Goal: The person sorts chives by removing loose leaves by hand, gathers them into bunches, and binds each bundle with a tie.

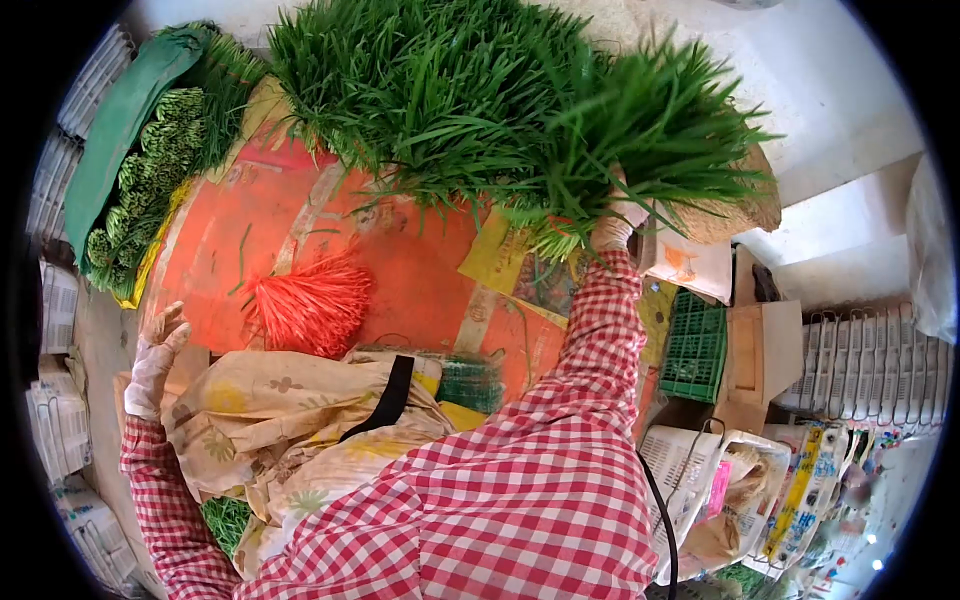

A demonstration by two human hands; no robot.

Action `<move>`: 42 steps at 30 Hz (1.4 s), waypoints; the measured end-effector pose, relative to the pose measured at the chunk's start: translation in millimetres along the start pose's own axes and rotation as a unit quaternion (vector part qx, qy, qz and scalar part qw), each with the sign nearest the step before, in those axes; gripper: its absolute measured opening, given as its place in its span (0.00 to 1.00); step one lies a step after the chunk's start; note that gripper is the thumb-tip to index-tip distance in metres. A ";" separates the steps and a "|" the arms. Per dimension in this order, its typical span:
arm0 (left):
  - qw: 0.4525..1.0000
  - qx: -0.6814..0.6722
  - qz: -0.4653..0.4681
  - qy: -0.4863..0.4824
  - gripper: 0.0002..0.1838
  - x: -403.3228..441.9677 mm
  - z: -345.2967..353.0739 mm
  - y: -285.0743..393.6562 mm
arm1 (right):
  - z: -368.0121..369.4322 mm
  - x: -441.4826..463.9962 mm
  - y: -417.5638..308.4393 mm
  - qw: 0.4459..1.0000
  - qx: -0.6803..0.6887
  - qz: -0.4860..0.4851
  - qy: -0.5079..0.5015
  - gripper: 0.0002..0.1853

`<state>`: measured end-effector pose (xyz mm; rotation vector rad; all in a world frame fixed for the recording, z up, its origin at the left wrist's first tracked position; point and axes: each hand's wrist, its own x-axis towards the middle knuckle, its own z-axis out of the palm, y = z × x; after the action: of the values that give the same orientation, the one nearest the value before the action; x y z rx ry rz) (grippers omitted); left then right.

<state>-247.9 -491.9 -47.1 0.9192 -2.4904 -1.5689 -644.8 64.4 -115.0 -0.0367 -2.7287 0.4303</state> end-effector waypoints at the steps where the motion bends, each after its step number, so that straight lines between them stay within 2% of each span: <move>1: 1.000 0.017 -0.002 -0.005 0.25 -2.3 1.4 2.1 | 18.6 5.1 27.6 0.969 -0.234 -0.065 -0.040 0.31; 2: 0.999 0.032 -0.002 -0.009 0.25 -3.3 1.6 3.1 | 25.0 6.9 36.0 0.989 0.116 0.080 -0.041 0.30; 3: 1.000 0.030 -0.002 -0.004 0.25 -2.5 1.3 0.8 | 31.3 9.6 43.9 0.867 0.449 0.212 -0.041 0.28; 4: 0.999 0.033 0.003 -0.001 0.25 -0.7 1.6 -4.4 | 42.0 13.9 59.1 0.621 0.716 0.316 -0.037 0.28; 6: 0.999 0.033 0.007 0.007 0.25 1.7 3.9 -11.0 | 104.6 31.6 142.6 0.697 0.563 0.444 -0.006 0.29; 7: 1.000 0.025 0.000 0.005 0.25 2.8 4.7 -12.7 | 101.2 33.4 145.6 0.726 0.508 0.463 -0.009 0.29; 12: 0.998 0.065 0.014 0.003 0.25 7.5 13.3 -11.8 | 38.4 60.1 112.6 0.829 0.428 0.358 0.013 0.27; 14: 1.000 -0.028 0.004 -0.008 0.26 6.6 22.0 -7.7 | 14.0 76.9 97.6 0.862 0.403 0.303 0.056 0.27; 15: 0.999 -0.031 0.003 -0.005 0.26 4.8 25.9 -5.0 | 2.0 84.2 87.3 0.874 0.394 0.271 0.085 0.27; 18: 0.998 -0.066 -0.002 -0.020 0.26 9.6 40.9 -0.3 | -45.3 103.0 57.0 0.882 0.405 0.166 0.173 0.26; 21: 0.992 -0.102 -0.031 -0.063 0.25 11.0 45.3 -5.7 | -97.3 110.6 11.1 0.845 0.497 0.066 0.184 0.26; 24: 0.995 -0.086 -0.006 -0.039 0.25 11.8 49.6 -8.8 | -147.7 74.7 -65.5 0.802 0.582 0.001 0.132 0.20; 26: 0.989 -0.141 0.008 -0.038 0.25 13.5 47.8 -17.3 | -158.8 37.7 -117.6 0.806 0.586 -0.065 0.059 0.16; 28: 0.989 -0.144 0.001 -0.033 0.25 12.2 47.0 -15.9 | -139.4 -0.5 -147.6 0.830 0.536 -0.096 -0.121 0.19; 29: 0.988 -0.148 0.016 -0.030 0.24 15.0 45.4 -26.4 | -112.6 -26.3 -153.5 0.812 0.540 -0.076 -0.208 0.19; 30: 0.988 -0.150 0.027 -0.023 0.24 14.3 42.5 -35.3 | -79.1 -57.8 -152.2 0.762 0.567 -0.051 -0.309 0.19; 31: 0.995 -0.087 0.034 -0.026 0.23 4.6 38.9 -14.2 | -32.0 -87.5 -140.1 0.742 0.528 -0.046 -0.411 0.18; 32: 0.995 -0.088 0.046 -0.006 0.22 -3.7 40.2 -5.0 | 6.8 -121.8 -127.4 0.730 0.446 0.045 -0.516 0.14; 33: 0.994 -0.087 0.057 0.025 0.22 -10.6 35.8 1.0 | 37.2 -146.9 -116.0 0.766 0.322 -0.042 -0.555 0.13; 34: 0.986 -0.158 0.031 0.037 0.21 -10.3 35.4 0.8 | 67.5 -171.5 -104.5 0.783 0.183 -0.152 -0.575 0.13; 35: 0.972 -0.230 0.008 0.054 0.21 -14.6 34.1 1.3 | 97.1 -196.0 -93.1 0.774 0.062 -0.257 -0.576 0.12; 36: 0.956 -0.282 -0.008 0.082 0.20 -21.3 34.6 9.5 | 109.9 -210.7 -95.2 0.778 0.033 -0.223 -0.587 0.14; 37: 0.938 -0.331 -0.016 0.100 0.19 -19.6 34.3 17.4 | 124.0 -220.0 -96.7 0.762 0.033 -0.240 -0.601 0.14; 38: 0.936 -0.331 -0.032 0.116 0.19 -14.8 34.3 9.3 | 136.1 -230.5 -94.8 0.747 0.052 -0.163 -0.642 0.15; 39: 0.883 -0.449 -0.026 0.135 0.19 -6.2 37.9 -6.4 | 145.0 -238.0 -99.6 0.729 0.067 -0.084 -0.676 0.16; 40: 0.815 -0.559 -0.013 0.151 0.19 -1.9 42.8 -17.0 | 146.6 -240.8 -110.5 0.721 0.060 -0.091 -0.684 0.16; 41: 0.812 -0.561 -0.020 0.161 0.19 -2.7 48.6 -27.8 | 148.6 -240.3 -122.3 0.736 0.000 -0.189 -0.650 0.17; 42: 0.801 -0.565 -0.032 0.197 0.19 -46.7 84.4 27.6 | 110.3 -216.2 -92.9 0.751 -0.034 -0.292 -0.592 0.17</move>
<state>-251.6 -391.9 -52.6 0.9080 -0.8972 -2.1032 -481.8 -74.3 -262.5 1.5281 -3.6283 0.1492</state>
